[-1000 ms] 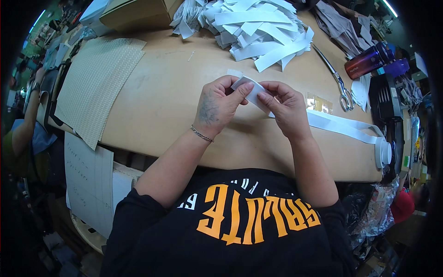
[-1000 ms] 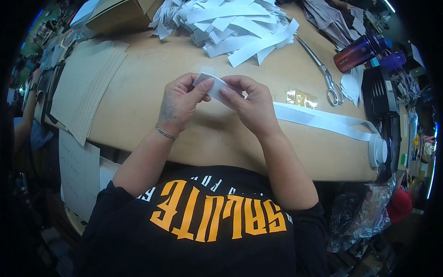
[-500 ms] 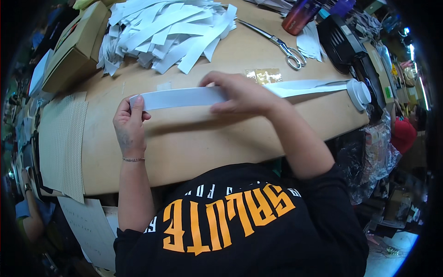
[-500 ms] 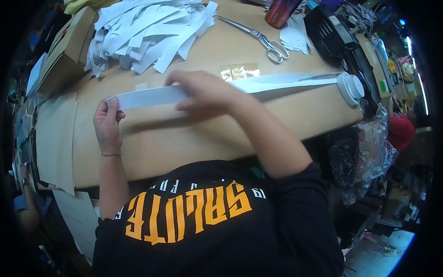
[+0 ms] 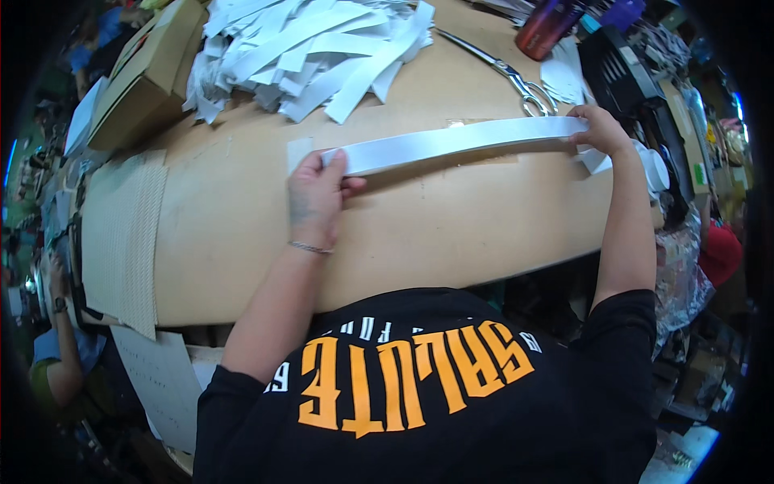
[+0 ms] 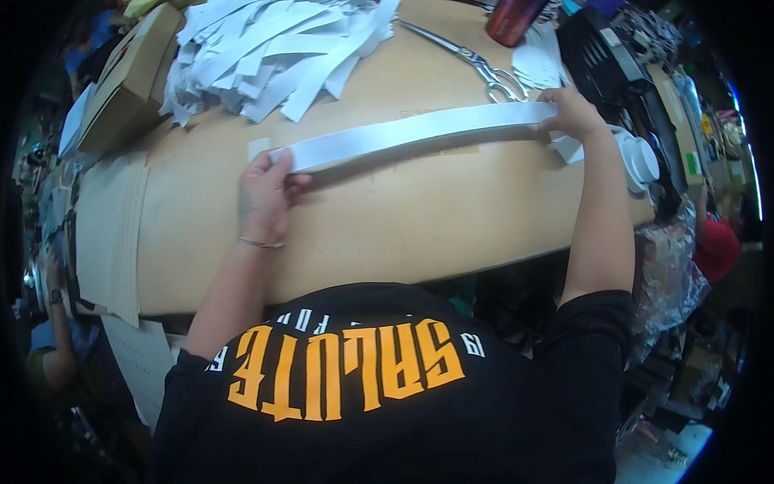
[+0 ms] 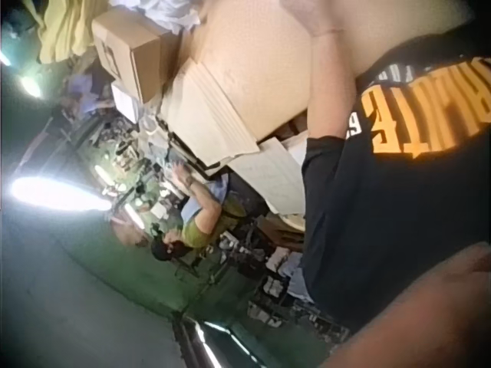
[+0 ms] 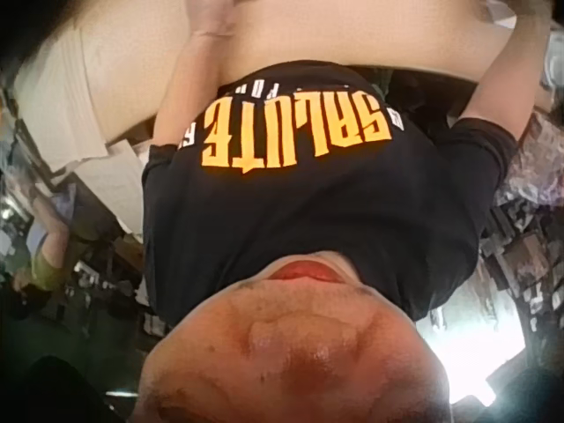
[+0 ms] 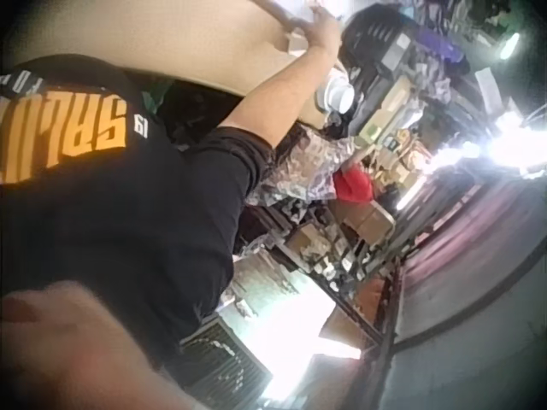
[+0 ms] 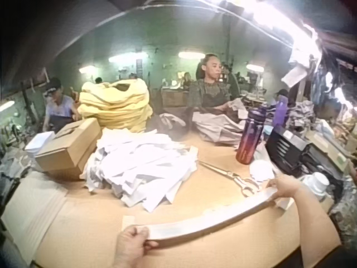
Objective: The person repeatedly cuts a long white fabric strip into shorter segments using scissors. After each cut, the person folds the cut piece and places it onto a growing pile on the table. The process is repeated multiple times throughout the clip.
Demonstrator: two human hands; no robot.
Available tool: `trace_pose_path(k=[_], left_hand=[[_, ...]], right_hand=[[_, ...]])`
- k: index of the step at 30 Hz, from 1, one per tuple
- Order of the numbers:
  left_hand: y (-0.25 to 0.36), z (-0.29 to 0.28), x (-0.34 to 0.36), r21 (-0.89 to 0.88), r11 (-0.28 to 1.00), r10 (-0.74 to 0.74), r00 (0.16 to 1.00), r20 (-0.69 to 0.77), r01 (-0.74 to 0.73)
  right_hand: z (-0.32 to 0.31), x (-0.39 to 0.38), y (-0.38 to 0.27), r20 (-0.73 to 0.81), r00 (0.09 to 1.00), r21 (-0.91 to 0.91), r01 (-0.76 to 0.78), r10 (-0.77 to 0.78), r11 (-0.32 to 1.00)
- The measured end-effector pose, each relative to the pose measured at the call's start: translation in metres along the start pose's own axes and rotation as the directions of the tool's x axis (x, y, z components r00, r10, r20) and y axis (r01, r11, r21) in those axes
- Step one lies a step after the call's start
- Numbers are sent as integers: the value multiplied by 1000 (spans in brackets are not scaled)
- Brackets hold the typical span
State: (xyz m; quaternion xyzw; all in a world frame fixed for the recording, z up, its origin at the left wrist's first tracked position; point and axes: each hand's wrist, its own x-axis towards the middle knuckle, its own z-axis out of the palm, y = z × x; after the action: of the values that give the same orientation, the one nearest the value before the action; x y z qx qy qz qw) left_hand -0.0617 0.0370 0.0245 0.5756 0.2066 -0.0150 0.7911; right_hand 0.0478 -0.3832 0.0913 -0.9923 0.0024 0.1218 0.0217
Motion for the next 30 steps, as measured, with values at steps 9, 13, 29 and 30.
trace_pose_path(k=[9, 13, 29, 30], left_hand=[[1, -7, -10, -109, 993, -29, 996, 80, 37], [4, -10, -10, -136, 983, -111, 991, 73, 120], [-3, -18, -2, -176, 971, -138, 981, 139, 162], [-4, -18, -2, -174, 971, -139, 980, 142, 163]], right_hand=[[85, -38, -267, -575, 451, 327, 891, -683, 314], [93, -41, -274, -604, 512, 387, 858, -610, 337], [94, -37, -279, -669, 415, 221, 903, -616, 368], [95, -38, -279, -666, 426, 232, 899, -612, 373]])
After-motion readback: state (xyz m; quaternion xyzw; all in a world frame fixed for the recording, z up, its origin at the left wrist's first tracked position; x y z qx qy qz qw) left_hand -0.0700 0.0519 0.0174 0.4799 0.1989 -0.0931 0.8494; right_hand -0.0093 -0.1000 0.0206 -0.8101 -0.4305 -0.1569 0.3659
